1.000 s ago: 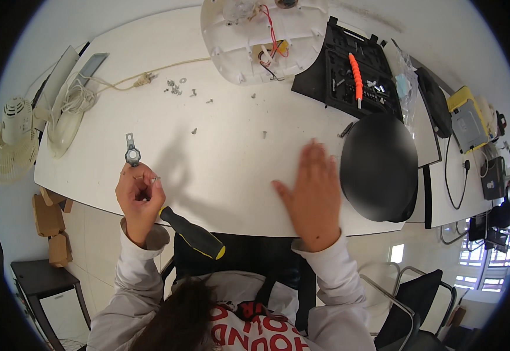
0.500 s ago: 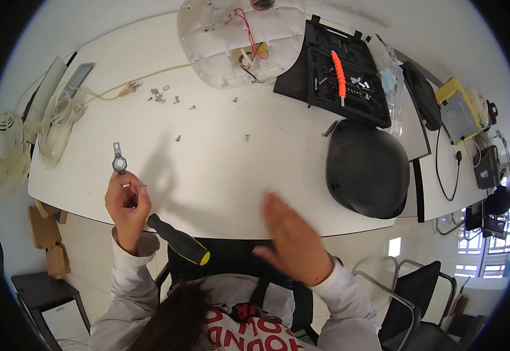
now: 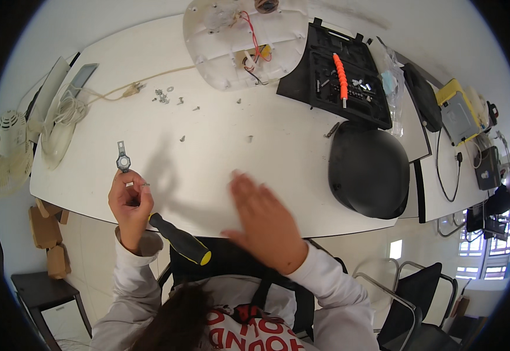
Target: The person assembles a ceiling fan motor housing by hand, using a screwdriver to secure a metal bracket and wires. They place the black base cover onto the housing and align it for final assembly.
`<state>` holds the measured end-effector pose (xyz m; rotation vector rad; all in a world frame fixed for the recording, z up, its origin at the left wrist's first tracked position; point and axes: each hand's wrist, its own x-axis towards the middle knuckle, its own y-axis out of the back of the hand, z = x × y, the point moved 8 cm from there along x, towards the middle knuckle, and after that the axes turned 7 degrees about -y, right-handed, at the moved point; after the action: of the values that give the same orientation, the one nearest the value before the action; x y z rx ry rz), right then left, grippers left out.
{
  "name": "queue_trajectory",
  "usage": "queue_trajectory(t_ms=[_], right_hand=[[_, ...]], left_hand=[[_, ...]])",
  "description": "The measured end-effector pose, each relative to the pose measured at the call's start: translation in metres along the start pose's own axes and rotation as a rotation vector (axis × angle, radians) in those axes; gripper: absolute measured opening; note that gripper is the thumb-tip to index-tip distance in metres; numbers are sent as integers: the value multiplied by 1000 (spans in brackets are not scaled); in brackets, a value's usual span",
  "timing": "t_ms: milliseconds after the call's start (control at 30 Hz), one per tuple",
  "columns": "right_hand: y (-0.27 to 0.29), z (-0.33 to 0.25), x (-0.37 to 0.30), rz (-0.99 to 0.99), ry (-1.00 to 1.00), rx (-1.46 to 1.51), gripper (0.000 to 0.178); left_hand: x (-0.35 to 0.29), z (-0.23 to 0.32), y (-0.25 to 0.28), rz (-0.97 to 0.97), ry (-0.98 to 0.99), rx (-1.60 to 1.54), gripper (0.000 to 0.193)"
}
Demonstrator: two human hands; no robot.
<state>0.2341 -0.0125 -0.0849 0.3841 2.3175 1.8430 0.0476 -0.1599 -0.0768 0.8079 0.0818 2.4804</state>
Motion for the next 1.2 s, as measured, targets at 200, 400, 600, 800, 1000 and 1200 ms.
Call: queue_trajectory(t_ms=[200,400,600,800,1000,1200], right_hand=[[22,50,5,212,-259,-167,79],[6,5,20,13,48,1,79],[23,52,27,281,-313,-214,72],[14,-2,36,76,42,27,64],[56,53,43,348,-319,268,35],[51,74,77,361,-305,109,17]], left_hand=[[0,2,0,-5,18,8,18],[1,7,-5,-34,-26,93,19],[2,7,-3,-30,-37,133,19],[3,5,-6,-42,-28,120,20],[2,7,-4,-26,-61,160,20],[3,13,-6,-27,-102,221,21]])
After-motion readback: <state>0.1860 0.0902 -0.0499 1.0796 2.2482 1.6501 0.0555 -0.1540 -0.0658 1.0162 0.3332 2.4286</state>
